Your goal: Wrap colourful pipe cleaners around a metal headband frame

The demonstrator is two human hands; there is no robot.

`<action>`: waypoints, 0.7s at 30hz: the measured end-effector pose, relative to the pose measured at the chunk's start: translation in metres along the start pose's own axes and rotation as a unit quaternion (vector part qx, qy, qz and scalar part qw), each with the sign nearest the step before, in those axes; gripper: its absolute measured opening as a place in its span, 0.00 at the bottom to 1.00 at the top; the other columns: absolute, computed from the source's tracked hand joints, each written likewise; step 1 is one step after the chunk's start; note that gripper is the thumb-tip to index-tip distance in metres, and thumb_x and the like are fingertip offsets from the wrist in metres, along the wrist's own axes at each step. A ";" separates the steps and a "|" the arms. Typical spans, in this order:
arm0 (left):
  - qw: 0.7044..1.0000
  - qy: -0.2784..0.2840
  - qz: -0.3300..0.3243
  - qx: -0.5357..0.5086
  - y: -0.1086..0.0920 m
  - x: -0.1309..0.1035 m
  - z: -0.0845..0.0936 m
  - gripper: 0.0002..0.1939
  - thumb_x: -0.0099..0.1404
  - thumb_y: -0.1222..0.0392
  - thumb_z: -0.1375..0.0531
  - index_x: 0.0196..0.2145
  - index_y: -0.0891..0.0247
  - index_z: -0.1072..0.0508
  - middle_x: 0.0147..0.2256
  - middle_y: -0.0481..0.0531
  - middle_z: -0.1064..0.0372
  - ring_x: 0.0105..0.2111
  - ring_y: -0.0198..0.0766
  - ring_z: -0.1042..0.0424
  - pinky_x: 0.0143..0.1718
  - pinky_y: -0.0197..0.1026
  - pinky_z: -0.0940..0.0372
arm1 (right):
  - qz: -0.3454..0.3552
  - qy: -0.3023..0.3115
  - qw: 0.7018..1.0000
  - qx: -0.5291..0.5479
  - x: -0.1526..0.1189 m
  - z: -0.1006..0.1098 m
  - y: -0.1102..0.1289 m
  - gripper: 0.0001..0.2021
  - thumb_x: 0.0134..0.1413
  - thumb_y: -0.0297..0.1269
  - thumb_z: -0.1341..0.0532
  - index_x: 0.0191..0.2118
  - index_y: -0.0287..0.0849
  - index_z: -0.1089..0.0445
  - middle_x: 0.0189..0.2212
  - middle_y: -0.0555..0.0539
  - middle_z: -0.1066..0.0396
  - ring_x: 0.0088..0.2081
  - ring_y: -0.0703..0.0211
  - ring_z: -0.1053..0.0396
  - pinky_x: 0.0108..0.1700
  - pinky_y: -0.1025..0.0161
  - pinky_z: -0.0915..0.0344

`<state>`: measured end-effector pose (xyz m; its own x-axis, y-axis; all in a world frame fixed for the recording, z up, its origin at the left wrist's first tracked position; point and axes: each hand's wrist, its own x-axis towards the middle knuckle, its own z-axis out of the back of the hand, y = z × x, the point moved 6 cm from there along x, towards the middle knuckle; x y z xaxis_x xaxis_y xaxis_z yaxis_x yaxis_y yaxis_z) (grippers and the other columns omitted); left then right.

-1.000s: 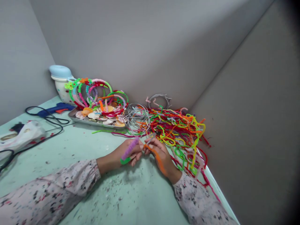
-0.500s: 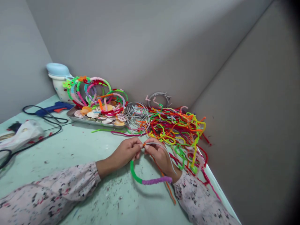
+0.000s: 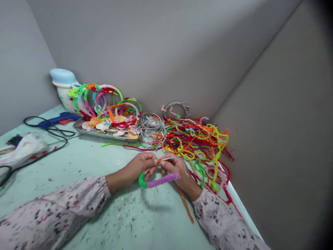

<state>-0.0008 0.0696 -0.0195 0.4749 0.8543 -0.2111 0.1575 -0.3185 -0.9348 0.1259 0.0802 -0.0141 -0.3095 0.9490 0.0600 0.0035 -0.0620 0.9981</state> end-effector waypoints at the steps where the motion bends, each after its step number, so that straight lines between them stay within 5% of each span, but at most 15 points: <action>1: 1.000 0.003 0.003 -0.010 0.000 0.001 0.001 0.12 0.56 0.53 0.39 0.28 0.64 0.35 0.15 0.43 0.38 0.11 0.27 0.44 0.12 0.30 0.51 | -0.004 0.002 1.000 -0.003 -0.001 0.000 0.001 0.06 0.48 0.38 0.38 0.33 0.42 0.32 0.20 0.54 0.33 0.21 0.64 0.35 0.25 0.66 0.40; 12: 0.996 0.086 0.029 -0.003 -0.007 -0.002 0.005 0.09 0.58 0.55 0.39 0.28 0.64 0.31 0.16 0.42 0.40 0.11 0.25 0.49 0.11 0.30 0.55 | 0.022 0.018 1.000 -0.013 -0.003 -0.008 0.013 0.04 0.47 0.35 0.37 0.28 0.41 0.31 0.24 0.51 0.29 0.23 0.65 0.35 0.28 0.66 0.37; 21: 0.987 0.137 0.072 -0.046 -0.001 0.001 0.007 0.06 0.56 0.58 0.39 0.27 0.64 0.29 0.14 0.44 0.43 0.10 0.24 0.52 0.10 0.29 0.55 | 0.022 0.047 0.998 0.027 -0.006 -0.009 0.008 0.07 0.48 0.37 0.36 0.34 0.43 0.32 0.26 0.51 0.27 0.25 0.63 0.32 0.30 0.65 0.34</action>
<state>-0.0071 0.0737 -0.0204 0.7128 0.6578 -0.2434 0.1428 -0.4759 -0.8678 0.1190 0.0716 -0.0061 -0.3960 0.9124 0.1041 0.0698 -0.0831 0.9941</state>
